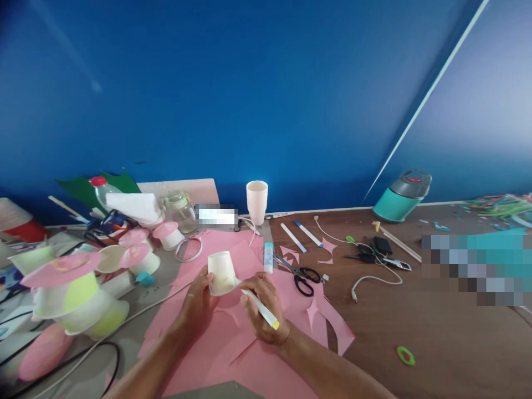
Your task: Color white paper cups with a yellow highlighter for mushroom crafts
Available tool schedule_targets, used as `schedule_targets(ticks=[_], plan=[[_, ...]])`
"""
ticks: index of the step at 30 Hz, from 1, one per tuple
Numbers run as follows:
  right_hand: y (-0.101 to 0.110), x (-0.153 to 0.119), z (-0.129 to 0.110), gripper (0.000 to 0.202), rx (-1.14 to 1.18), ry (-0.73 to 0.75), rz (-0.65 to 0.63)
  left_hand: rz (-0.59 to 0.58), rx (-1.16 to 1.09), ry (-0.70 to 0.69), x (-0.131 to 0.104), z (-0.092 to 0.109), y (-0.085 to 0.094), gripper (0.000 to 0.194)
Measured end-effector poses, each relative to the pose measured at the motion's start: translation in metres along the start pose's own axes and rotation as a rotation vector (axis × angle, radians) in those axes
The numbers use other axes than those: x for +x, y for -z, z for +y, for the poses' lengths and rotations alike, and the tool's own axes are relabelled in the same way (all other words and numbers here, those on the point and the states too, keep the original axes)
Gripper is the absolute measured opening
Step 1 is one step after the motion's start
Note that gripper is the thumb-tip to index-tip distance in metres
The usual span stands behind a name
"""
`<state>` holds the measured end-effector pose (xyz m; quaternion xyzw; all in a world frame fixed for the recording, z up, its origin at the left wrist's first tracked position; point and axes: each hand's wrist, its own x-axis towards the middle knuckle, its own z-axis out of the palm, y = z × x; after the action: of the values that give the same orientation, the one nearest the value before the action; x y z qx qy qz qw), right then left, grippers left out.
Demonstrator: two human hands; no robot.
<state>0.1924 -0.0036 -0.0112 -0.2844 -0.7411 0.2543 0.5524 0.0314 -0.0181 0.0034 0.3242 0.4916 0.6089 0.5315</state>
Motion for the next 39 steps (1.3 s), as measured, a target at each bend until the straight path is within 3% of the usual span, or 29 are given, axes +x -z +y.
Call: schedule_targets(ticks=[4, 10, 18, 22, 29, 39], plan=[[-0.001, 0.002, -0.005, 0.02, 0.008, 0.083, -0.057, -0.065, -0.11, 0.037, 0.004, -0.005, 0.002, 0.027], [-0.003, 0.004, -0.007, 0.024, -0.005, 0.138, -0.121, -0.017, -0.067, 0.012, 0.007, -0.011, 0.006, 0.03], [-0.002, 0.004, -0.004, 0.018, -0.067, 0.153, -0.113, -0.034, -0.039, -0.015, 0.003, -0.005, 0.004, 0.023], [-0.001, 0.002, 0.003, 0.012, -0.048, 0.05, -0.063, -0.041, -0.028, 0.01, -0.001, 0.002, 0.001, 0.02], [0.002, 0.004, -0.002, 0.017, 0.026, 0.061, -0.005, -0.084, -0.081, 0.002, 0.004, -0.008, 0.002, 0.027], [-0.004, 0.005, -0.004, 0.026, 0.005, 0.195, -0.14, -0.039, -0.065, -0.002, 0.008, -0.021, 0.011, 0.033]])
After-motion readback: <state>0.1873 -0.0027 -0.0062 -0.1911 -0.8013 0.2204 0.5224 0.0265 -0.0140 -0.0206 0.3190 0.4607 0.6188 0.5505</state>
